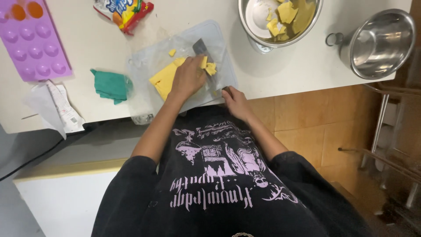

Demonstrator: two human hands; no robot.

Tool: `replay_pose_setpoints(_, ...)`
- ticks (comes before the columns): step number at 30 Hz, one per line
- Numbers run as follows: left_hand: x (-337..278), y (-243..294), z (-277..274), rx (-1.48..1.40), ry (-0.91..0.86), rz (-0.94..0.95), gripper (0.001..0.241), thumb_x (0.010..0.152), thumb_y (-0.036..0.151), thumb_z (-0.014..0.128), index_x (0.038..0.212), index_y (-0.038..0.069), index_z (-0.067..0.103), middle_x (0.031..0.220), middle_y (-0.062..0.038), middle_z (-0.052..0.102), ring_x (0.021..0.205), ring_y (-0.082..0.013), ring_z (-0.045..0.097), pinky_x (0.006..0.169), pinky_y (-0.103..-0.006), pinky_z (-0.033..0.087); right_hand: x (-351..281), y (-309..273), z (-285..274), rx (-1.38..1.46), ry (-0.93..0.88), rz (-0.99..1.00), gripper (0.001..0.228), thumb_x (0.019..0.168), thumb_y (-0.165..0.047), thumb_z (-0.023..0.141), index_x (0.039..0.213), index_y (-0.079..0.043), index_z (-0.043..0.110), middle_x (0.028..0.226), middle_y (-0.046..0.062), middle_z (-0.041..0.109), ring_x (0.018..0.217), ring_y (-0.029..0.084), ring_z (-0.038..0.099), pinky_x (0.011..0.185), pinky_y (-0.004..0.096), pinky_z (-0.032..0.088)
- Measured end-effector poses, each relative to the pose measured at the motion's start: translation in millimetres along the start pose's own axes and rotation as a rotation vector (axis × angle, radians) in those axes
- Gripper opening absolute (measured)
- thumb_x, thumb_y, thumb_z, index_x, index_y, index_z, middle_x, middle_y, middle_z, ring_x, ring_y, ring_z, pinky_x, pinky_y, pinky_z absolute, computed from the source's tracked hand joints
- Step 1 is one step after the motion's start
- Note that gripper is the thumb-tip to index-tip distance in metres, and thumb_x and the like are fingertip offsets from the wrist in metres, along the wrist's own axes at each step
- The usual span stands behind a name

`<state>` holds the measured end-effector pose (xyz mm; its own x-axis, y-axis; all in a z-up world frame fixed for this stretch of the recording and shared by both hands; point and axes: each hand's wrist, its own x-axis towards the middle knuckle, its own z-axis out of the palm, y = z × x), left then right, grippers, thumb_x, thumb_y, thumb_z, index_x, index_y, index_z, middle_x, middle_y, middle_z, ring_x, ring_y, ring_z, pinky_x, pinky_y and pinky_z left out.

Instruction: Preparing baking ingredients by cutting butter into pieces and measuring flour and sugar into a mixing bowl.

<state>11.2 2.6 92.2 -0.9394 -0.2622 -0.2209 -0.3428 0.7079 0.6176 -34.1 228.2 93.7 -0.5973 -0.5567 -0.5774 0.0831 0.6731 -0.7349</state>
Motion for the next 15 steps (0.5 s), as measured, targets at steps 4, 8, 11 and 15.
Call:
replay_pose_setpoints(4, 20.6, 57.9, -16.1, -0.184, 0.124, 0.059, 0.069, 0.080, 0.033, 0.082, 0.136, 0.003, 0.057, 0.122, -0.022, 0.060, 0.112, -0.0470, 0.065, 0.096, -0.0587, 0.053, -20.8, -34.8, -36.3, 0.171, 0.067, 0.021, 0.028, 0.107, -0.028, 0.047, 0.097, -0.008, 0.063, 0.049, 0.008, 0.059, 0.043, 0.023, 0.063, 0.049, 0.032, 0.052)
replay_pose_setpoints(8, 67.2, 116.6, -18.4, -0.199, 0.227, 0.255, 0.065, 0.089, 0.031, 0.082, 0.140, 0.004, 0.053, 0.125, -0.016, 0.057, 0.103, -0.0298, 0.068, 0.091, -0.0402, 0.057, -43.9, -77.4, -92.8, 0.268, 0.231, 0.069, 0.033, 0.106, -0.027, 0.046, 0.116, 0.000, 0.061, 0.065, -0.002, 0.051, 0.043, 0.009, 0.042, 0.036, 0.025, 0.034)
replay_pose_setpoints(11, 114.6, 137.8, 3.6, -0.252, 0.371, 0.395, 0.050, 0.092, 0.022, 0.077, 0.136, 0.012, 0.055, 0.117, -0.011, 0.062, 0.095, -0.0271, 0.069, 0.082, -0.0382, 0.057, -45.9, -82.3, -128.8, 0.053, 0.423, 0.021, 0.028, 0.107, -0.025, 0.048, 0.110, -0.001, 0.063, 0.071, 0.004, 0.058, 0.053, 0.014, 0.049, 0.047, 0.029, 0.040)
replay_pose_setpoints(15, 150.9, 144.9, 13.2, -0.234, 0.338, 0.418, 0.060, 0.084, 0.007, 0.081, 0.136, 0.017, 0.054, 0.132, -0.008, 0.065, 0.108, -0.0358, 0.072, 0.091, -0.0454, 0.059, -48.9, -87.2, -155.1, -0.488, 0.734, -0.119, 0.019, 0.105, -0.016, 0.059, 0.100, 0.001, 0.065, 0.076, 0.017, 0.072, 0.059, 0.038, 0.066, 0.057, 0.047, 0.050)
